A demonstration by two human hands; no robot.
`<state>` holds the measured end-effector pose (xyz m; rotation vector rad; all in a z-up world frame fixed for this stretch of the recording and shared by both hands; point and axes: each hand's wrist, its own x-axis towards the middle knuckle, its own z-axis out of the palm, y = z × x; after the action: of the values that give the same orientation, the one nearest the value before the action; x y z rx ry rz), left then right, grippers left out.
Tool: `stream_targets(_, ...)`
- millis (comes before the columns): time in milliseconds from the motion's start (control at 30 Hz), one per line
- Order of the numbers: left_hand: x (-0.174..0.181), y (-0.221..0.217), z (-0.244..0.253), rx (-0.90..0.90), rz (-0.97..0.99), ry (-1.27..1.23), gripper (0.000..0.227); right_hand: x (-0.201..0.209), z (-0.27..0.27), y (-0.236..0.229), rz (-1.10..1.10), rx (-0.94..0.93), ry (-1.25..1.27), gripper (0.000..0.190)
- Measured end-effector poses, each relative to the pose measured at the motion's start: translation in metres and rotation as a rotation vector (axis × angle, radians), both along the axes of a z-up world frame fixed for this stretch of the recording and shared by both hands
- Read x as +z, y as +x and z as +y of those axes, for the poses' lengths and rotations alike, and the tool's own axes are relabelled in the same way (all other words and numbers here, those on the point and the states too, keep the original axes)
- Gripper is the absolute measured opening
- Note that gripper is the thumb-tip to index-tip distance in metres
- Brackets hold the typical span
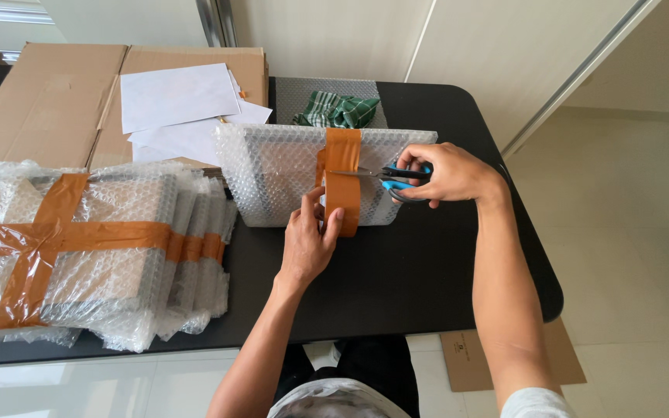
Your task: The person wraps a picture frame with bubble wrap, cuts the wrap with scissors, and secures the package with brown adhesive tape. The person applies several strips of tape across the bubble wrap to seal it.
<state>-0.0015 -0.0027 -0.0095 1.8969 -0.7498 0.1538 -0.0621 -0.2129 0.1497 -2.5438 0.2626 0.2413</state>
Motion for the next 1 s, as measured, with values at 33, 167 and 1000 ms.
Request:
stream_targets(33, -0.002, 0.001, 0.000, -0.009, -0.028, -0.009, 0.043, -0.002, 0.001, -0.001, -0.015, -0.002, -0.008, 0.036)
stream_targets(167, -0.012, 0.004, 0.000, -0.011, -0.082, -0.020, 0.042, -0.001, 0.010, -0.006, -0.061, -0.025, -0.031, 0.035)
stream_targets(1000, -0.117, 0.106, 0.012, 0.144, 0.405, -0.442, 0.023, -0.322, -0.063, 0.140, -0.987, -0.507, 0.858, 0.052)
